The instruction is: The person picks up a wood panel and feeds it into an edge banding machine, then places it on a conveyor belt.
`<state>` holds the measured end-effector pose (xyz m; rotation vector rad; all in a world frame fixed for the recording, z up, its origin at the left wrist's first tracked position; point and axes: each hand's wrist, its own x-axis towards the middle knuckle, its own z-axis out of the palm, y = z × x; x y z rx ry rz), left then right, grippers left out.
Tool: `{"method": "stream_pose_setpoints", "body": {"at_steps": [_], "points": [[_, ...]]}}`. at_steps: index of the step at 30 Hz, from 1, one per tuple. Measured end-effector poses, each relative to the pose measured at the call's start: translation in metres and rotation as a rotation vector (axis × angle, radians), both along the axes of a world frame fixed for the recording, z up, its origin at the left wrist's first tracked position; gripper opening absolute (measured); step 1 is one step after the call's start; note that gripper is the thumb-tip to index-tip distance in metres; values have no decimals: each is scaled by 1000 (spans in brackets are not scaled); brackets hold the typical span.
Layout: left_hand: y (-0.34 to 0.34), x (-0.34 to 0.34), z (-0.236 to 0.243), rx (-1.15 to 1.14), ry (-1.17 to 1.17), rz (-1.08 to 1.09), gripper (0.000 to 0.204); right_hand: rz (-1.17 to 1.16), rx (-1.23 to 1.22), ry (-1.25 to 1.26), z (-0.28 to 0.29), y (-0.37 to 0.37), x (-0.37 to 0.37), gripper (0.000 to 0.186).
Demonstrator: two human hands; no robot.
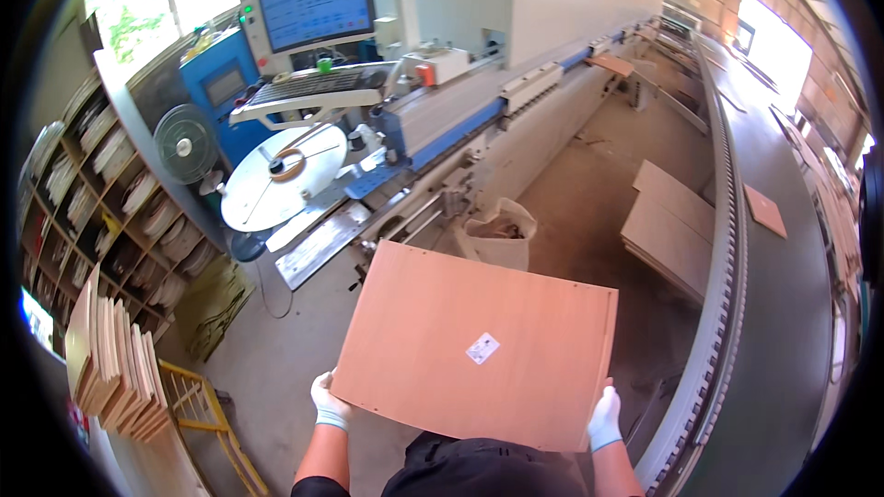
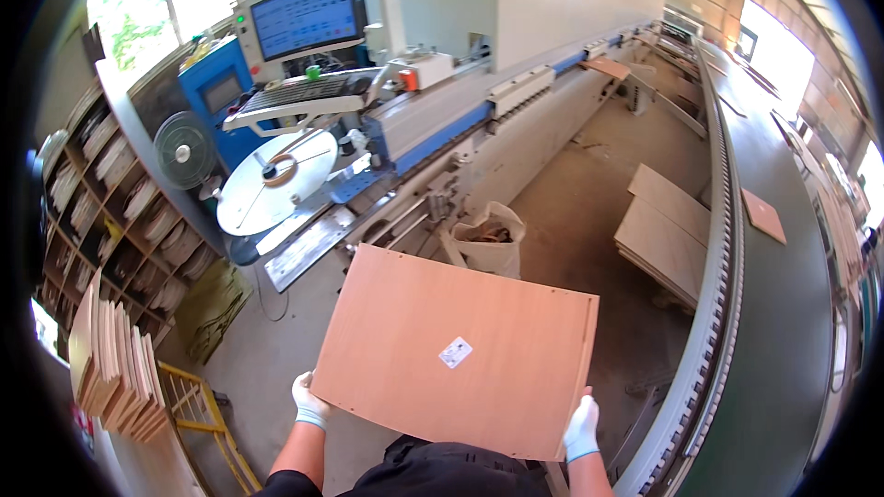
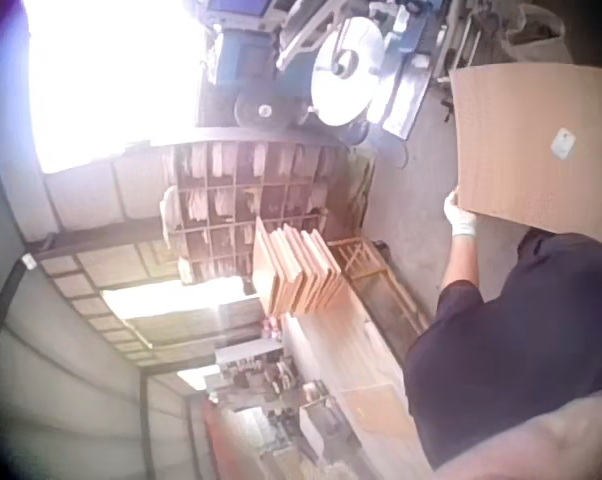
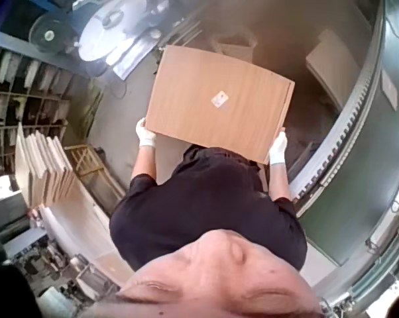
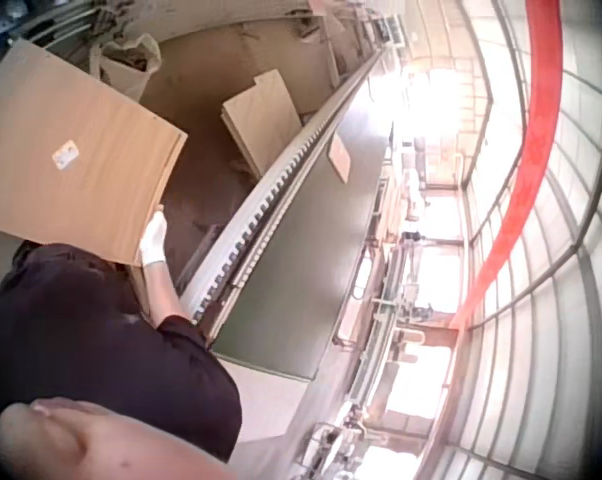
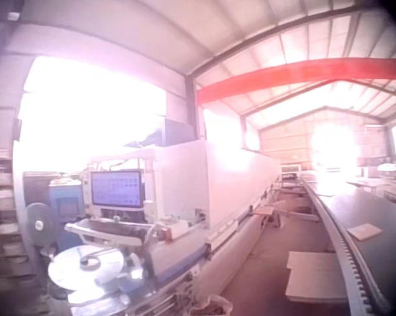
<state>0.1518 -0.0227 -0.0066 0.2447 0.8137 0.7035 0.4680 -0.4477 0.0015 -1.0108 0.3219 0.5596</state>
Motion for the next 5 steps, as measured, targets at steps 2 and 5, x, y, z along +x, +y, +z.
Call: {"method": "stream_pose_setpoints", "body": {"at_steps": [2,5], "points": [[7,-21,-15,31,21,136,44,77,-75,-68,-13,35,0,52],[14,-37,-19,-28,33,411,47,162,-125,-98,-17,78,3,51]]}}
